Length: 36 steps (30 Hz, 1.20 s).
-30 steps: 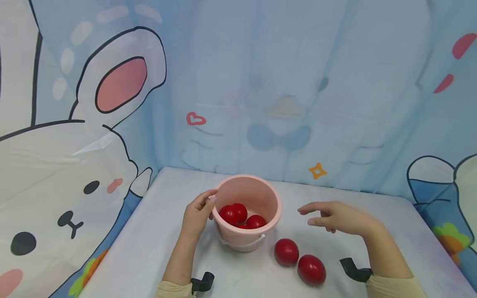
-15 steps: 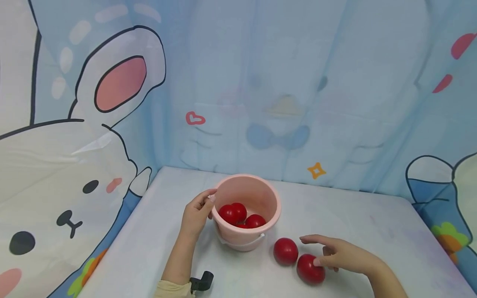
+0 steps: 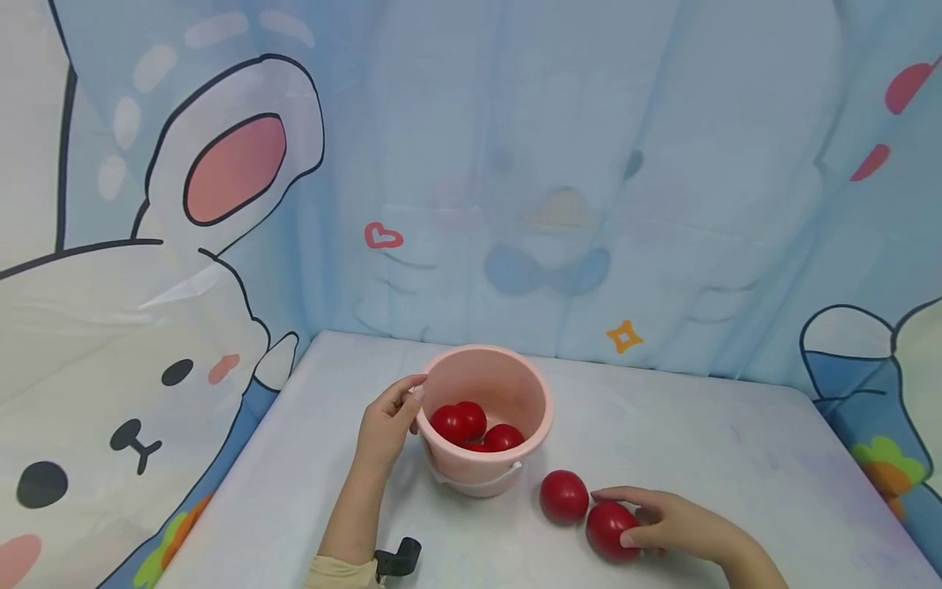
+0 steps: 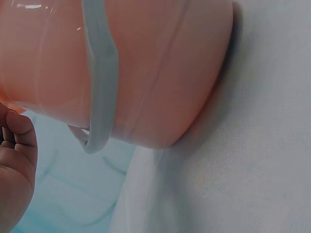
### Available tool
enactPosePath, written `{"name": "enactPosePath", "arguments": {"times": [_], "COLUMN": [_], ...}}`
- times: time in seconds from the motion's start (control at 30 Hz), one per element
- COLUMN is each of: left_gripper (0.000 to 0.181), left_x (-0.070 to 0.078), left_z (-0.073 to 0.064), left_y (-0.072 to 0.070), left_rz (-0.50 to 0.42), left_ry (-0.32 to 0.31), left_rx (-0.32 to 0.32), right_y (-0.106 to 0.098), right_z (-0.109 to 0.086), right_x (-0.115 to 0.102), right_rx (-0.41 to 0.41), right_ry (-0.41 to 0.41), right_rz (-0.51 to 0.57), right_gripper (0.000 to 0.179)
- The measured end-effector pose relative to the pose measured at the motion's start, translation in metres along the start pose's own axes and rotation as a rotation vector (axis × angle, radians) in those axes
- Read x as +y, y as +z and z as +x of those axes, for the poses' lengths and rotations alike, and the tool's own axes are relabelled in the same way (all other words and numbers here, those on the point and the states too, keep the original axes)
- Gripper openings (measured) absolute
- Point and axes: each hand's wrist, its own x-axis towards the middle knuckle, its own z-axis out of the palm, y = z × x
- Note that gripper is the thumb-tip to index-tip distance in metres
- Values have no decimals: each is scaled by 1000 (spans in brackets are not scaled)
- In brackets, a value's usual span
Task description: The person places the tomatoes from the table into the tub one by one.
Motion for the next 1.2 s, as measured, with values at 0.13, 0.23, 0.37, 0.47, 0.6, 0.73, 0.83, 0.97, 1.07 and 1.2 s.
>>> {"name": "enactPosePath", "arguments": {"times": [0.13,0.23,0.37,0.47,0.6,0.73,0.83,0.97,1.07,1.2], "left_gripper": [27,25,23,23,22,23,23,22,24,27], "left_x": [-1,-2,-3,-4,-4,-4,-3,-2,-1,-1], "left_z": [0,0,0,0,0,0,0,0,0,0], "left_y": [0,0,0,0,0,0,0,1,1,0], "left_rz": [-1,-5,-14,-12,-5,-4,-5,-7,-9,-13], "left_ry": [3,4,-4,-7,-9,-10,-13,-10,-5,-5], "left_rx": [2,2,1,1,3,5,2,-3,-3,0], "right_y": [1,2,2,1,1,-1,-2,-7,-16,-34], "right_z": [0,0,0,0,1,1,0,1,1,0], "right_x": [2,3,5,6,6,3,3,4,1,-12], "right_rx": [33,41,36,25,11,10,5,14,41,63], "right_ry": [11,17,11,-11,-41,-49,-57,-66,-52,-73], "right_rz": [-18,-17,-7,-5,-7,-6,-8,-31,-51,-60], "right_gripper": [65,65,64,61,59,60,59,57,57,60]}}
